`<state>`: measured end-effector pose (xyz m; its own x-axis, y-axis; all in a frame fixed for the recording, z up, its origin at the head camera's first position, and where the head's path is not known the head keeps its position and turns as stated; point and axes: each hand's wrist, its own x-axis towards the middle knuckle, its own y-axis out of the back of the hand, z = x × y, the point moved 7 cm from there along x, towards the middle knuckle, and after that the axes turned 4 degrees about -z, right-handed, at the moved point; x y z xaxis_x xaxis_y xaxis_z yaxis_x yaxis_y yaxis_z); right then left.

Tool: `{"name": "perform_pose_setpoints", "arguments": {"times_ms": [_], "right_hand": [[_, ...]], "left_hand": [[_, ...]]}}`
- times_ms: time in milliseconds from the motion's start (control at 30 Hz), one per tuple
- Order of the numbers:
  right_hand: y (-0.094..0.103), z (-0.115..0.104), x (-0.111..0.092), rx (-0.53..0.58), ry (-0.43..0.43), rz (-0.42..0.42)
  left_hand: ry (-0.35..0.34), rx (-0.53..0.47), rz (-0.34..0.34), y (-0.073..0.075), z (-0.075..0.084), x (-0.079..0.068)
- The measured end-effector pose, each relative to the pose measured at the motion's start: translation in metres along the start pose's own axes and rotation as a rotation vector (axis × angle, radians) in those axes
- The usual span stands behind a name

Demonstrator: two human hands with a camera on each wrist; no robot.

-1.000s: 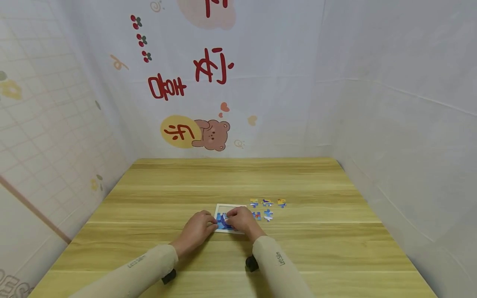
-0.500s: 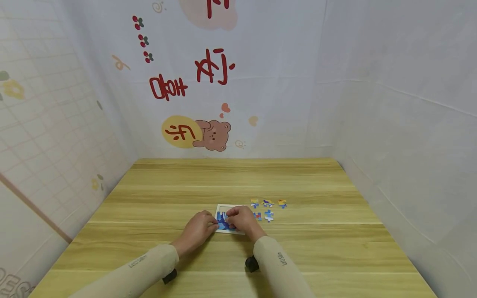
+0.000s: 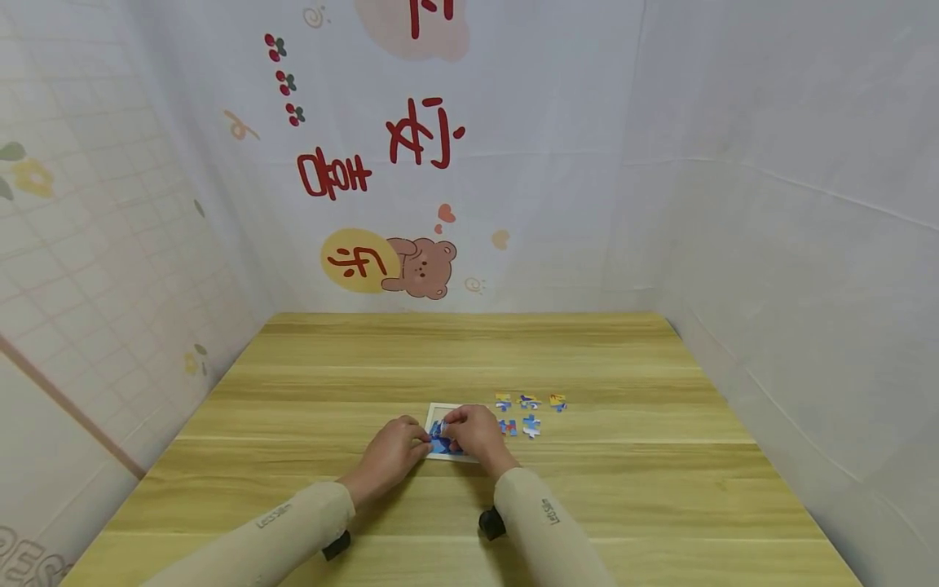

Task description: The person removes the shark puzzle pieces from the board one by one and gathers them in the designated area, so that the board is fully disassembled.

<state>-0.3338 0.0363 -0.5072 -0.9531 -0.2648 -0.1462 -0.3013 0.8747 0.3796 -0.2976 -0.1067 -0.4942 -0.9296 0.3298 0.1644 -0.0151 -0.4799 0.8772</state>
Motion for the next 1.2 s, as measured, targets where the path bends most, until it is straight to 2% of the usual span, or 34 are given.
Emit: {"name": "perform_pose_setpoints", "arguments": {"times_ms": [233,467,767,1000,1200], "right_hand": [[0.016,0.003,-0.003,0.073,-0.026,0.033],[0.040,0.007,-0.007,0.043,-0.016,0.078],[0.081,0.018,-0.023,0.117,0.001,0.144],[0.121,0.038,-0.035,0.144,-0.054,0.200],[0.154,0.059,-0.046,0.119,-0.085,0.230]], "left_hand": [[0.005,0.003,-0.007,-0.003,0.005,0.004],[0.019,-0.003,-0.019,-0.007,0.005,0.007],[-0.043,0.019,0.012,-0.005,0.007,0.004],[-0.088,0.010,0.001,0.000,0.005,-0.002],[-0.149,0.030,-0.027,0.005,0.007,-0.005]]}}
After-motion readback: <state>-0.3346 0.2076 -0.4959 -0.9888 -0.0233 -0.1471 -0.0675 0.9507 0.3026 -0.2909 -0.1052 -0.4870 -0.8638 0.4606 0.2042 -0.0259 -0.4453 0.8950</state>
